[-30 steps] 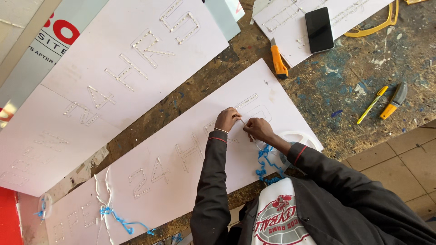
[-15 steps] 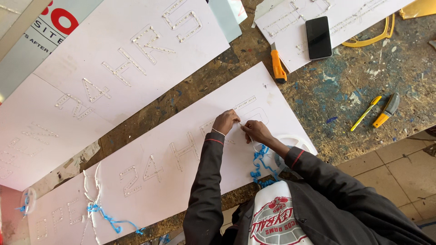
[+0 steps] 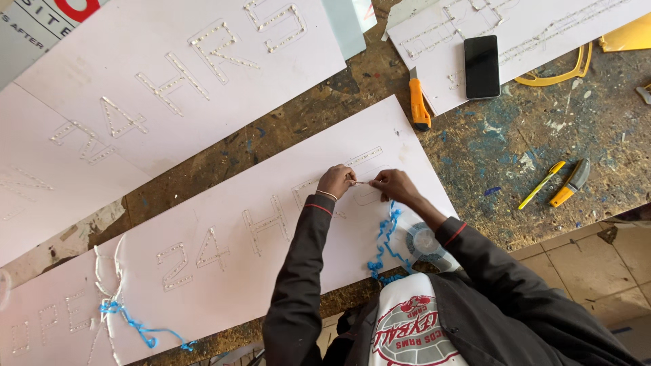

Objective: The person applies a blue LED strip into pre-cut lettering on a white board by hand, using a cutter to trim the strip and pushing it into the grooves.

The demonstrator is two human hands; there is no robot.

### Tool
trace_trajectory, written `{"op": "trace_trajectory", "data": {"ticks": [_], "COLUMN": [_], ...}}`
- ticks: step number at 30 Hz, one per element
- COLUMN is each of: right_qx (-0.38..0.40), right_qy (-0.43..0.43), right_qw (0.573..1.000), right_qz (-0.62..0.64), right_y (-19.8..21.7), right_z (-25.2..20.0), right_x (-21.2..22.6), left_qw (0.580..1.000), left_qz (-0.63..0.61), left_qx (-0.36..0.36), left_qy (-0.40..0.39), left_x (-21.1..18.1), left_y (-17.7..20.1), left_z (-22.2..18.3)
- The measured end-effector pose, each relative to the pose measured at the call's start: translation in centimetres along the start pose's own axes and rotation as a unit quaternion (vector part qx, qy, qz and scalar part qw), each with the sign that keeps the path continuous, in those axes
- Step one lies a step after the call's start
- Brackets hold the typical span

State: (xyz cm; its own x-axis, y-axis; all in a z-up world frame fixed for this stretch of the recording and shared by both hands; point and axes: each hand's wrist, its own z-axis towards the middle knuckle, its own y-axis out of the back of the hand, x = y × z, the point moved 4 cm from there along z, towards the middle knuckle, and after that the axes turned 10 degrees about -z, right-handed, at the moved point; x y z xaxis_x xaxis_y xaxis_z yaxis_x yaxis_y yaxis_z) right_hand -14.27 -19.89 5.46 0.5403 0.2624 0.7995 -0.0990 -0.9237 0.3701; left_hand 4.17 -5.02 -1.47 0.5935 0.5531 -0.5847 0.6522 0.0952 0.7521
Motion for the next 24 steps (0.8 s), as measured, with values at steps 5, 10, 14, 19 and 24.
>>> {"op": "trace_trajectory", "data": {"ticks": [5,10,14,19,24], "right_qx": [-0.020,-0.024,-0.008,0.001,0.075], "right_qy": [0.002,0.009,0.001,-0.009,-0.037], "right_qw": [1.000,0.999,1.000,1.000,0.996], "right_qz": [-0.010,-0.022,-0.024,-0.016,0.018], "right_y": [2.2,3.2,3.6,3.5,3.2], "right_z": [1.7,2.6,3.0,3.5,1.8], "right_x": [0.4,1.6,1.6,1.0,1.8], "left_qw": [0.995,0.981,0.969,0.952,0.938], "left_qz": [-0.050,-0.112,-0.163,-0.218,-0.227], "left_qx": [-0.064,-0.139,-0.183,-0.214,-0.263], "left_qy": [0.060,0.073,0.039,0.031,0.018], "left_x": [2.4,-0.2,-1.7,-1.6,-3.6], "left_y": [-2.8,-1.7,-0.8,-1.3,-0.2], "left_z": [0.0,-3.2,-5.4,-6.4,-7.8]}}
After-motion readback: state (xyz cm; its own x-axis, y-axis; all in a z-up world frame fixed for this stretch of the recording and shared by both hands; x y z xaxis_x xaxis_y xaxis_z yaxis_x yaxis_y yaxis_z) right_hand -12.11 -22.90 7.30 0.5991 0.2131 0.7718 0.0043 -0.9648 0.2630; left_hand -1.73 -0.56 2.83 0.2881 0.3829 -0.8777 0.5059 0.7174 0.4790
